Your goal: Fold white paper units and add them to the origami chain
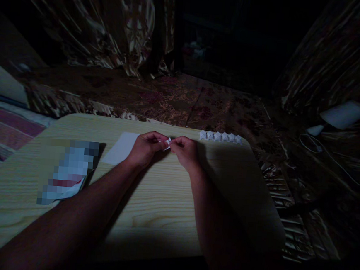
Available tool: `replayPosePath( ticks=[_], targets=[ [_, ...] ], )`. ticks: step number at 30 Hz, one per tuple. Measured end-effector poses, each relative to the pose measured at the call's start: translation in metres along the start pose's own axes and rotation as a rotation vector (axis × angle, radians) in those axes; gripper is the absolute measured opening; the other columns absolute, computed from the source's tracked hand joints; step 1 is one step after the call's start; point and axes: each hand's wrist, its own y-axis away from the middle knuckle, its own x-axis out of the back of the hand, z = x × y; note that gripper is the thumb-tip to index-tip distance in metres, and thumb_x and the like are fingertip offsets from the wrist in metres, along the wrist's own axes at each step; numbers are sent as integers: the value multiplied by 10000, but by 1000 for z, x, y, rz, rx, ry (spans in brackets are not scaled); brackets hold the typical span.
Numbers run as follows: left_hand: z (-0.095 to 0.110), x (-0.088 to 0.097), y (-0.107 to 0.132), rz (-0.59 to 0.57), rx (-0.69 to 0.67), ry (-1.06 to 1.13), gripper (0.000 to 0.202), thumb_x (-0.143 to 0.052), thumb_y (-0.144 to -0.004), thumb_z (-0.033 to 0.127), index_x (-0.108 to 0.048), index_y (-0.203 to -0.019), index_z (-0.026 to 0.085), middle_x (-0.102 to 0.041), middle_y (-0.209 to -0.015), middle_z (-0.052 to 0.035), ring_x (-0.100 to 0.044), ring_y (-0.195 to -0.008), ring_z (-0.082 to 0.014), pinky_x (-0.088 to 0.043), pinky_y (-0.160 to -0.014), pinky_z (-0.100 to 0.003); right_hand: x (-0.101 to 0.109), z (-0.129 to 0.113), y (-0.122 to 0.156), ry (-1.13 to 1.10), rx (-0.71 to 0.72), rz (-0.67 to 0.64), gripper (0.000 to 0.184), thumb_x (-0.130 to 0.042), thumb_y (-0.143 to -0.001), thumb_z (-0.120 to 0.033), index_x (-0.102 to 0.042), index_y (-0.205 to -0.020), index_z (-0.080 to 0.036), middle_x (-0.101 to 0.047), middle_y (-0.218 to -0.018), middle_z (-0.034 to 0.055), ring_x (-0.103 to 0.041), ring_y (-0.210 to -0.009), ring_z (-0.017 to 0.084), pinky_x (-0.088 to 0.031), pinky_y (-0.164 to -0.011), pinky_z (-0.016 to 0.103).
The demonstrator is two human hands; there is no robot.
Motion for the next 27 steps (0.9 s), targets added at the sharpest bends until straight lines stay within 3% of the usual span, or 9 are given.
replayPosePath(
  ticks=[9,19,27],
  targets=[
    [-1,0,1,6,-2,8,338,-837,-523,302,-686,-776,135,-674,-706,-38,-579,-598,-113,-459,-589,-244,-1,-2,0,1,20,-12,103,-610,-685,-266,-596,-695,-165,-580,-579,-28,-513,-545,99,-388,-550,225],
    [-2,-1,0,-7,2,12,330,-823,-552,304,-686,-797,132,-679,-728,-42,-591,-625,-120,-472,-628,-254,-7,-1,3,138,107,115,111,-590,-673,-279,-554,-665,-174,-545,-587,-35,-474,-537,94,-365,-525,216],
    [4,-5,3,-7,-33,-29,312,-812,-569,280,-668,-809,142,-685,-786,-38,-597,-669,-119,-466,-641,-236,-7,-1,3,90,85,115,136,-578,-711,-305,-580,-704,-169,-544,-591,-33,-464,-534,93,-364,-520,217]
  ],
)
